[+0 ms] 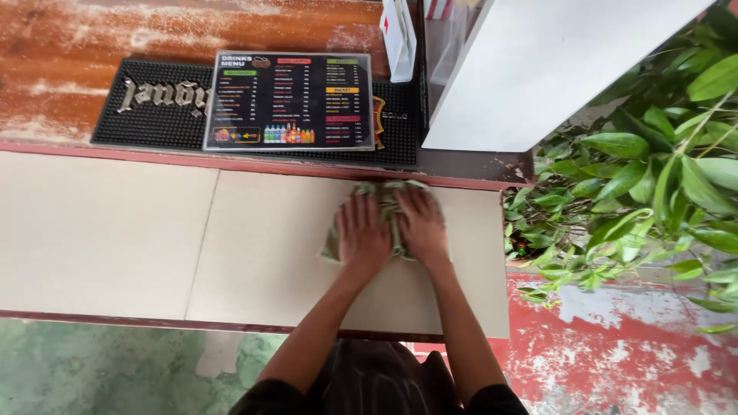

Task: Wiping down a bar counter with a damp cloth and then rinsing the cloth.

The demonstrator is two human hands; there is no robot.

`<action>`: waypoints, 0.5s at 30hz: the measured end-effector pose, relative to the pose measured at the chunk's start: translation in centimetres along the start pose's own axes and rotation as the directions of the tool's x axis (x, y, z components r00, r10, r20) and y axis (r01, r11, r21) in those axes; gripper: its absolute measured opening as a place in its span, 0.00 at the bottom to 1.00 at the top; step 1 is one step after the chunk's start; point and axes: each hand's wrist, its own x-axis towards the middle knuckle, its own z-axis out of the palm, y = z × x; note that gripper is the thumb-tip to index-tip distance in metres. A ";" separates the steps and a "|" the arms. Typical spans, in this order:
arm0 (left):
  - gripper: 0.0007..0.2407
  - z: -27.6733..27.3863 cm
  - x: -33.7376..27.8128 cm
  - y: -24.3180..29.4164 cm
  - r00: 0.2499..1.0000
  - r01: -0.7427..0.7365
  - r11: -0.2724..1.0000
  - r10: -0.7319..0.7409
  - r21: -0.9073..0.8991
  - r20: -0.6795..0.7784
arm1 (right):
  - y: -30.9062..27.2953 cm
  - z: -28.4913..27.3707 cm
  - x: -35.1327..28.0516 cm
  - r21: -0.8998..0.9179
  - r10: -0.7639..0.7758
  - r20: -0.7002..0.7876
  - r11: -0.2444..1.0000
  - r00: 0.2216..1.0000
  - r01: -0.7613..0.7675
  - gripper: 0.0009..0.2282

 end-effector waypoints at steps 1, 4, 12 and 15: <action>0.30 0.7 0.3 1.6 1.000 -0.001 1.000 0.001 -0.010 0.000 | 1.9 -0.1 -1.0 -0.010 0.001 0.001 1.000 1.000 -0.001 0.23; 0.27 3.7 1.5 6.5 0.980 -0.192 0.968 0.197 -0.164 0.016 | 7.1 -0.8 -3.5 0.002 0.112 -0.174 0.994 0.978 -0.113 0.22; 0.21 8.6 3.7 12.2 0.911 -0.361 0.789 0.413 -0.497 -0.007 | 11.0 0.7 -0.4 0.653 0.730 -0.508 0.673 0.457 -0.347 0.20; 0.17 7.4 4.4 9.9 0.955 -0.132 0.728 0.276 -0.672 0.112 | 5.8 -1.2 2.7 0.817 0.883 -0.248 0.412 0.399 -0.403 0.23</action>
